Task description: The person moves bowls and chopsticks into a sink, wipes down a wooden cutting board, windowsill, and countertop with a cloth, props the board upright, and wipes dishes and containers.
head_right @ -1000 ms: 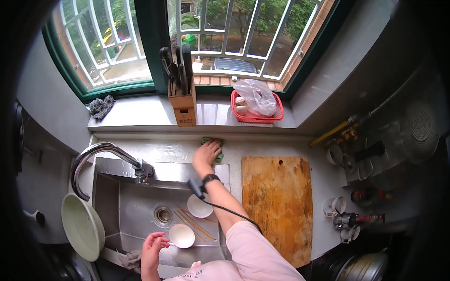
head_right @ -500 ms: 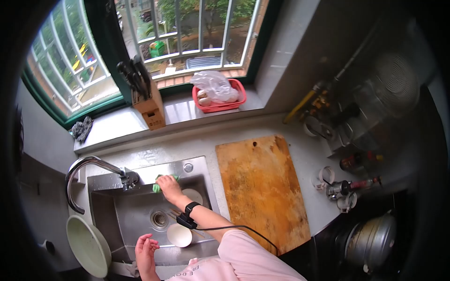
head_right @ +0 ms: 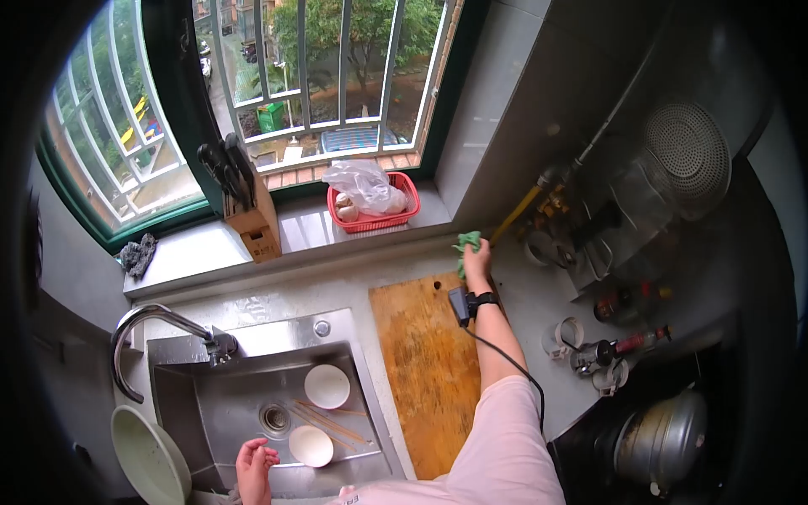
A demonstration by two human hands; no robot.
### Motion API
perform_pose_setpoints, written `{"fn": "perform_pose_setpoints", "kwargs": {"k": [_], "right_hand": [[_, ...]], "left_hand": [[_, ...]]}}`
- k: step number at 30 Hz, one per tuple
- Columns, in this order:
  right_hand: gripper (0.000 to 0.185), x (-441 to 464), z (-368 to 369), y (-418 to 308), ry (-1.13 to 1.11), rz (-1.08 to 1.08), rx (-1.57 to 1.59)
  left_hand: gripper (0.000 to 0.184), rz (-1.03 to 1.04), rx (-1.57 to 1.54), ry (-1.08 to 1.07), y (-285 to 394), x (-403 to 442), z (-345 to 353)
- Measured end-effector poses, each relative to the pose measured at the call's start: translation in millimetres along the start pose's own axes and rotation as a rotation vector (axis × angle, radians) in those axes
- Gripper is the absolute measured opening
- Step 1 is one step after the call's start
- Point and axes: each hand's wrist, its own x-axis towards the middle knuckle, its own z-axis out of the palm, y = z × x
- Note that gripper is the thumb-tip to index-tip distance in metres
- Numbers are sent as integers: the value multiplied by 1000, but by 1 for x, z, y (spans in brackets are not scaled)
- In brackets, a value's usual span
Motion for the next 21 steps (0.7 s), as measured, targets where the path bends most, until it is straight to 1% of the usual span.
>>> {"fn": "perform_pose_setpoints", "kwargs": {"k": [2, 3, 6, 7, 8, 10, 11, 14, 16, 18, 20, 21], "right_hand": [[37, 42, 13, 45, 64, 45, -8], [38, 47, 20, 48, 83, 42, -24], [32, 52, 54, 56, -67, 5, -262], [27, 38, 68, 45, 42, -125, -382], [24, 21, 76, 27, 103, -114, -415], [24, -11, 81, 7, 12, -225, -432], [24, -24, 89, -4, -31, -246, -483], [23, -69, 122, -33, -148, -298, -603], [21, -109, 142, -68, -256, -325, -604], [20, -142, 178, -81, -350, -350, -625], [23, -172, 202, -92, -305, -423, -573], [23, -180, 205, -100, -378, -442, -534]], "left_hand": [[25, -14, 0, -1, -2, 5, 2], [25, -19, 1, -1, -3, 8, 2], [25, -60, -11, 9, -9, 18, 0], [26, -50, -10, 11, -9, 20, 0], [26, -61, -9, 35, -8, 21, 2], [25, -94, -16, 69, -3, 24, 10], [26, -115, -32, 61, -3, 27, 13], [26, -71, -47, -27, -9, 34, 16], [28, -51, -13, -35, -8, 32, 15], [29, -31, 15, -6, -4, 23, 11], [32, 0, 29, 18, 1, 15, 5], [33, 15, 37, 33, 4, 10, 2]]}}
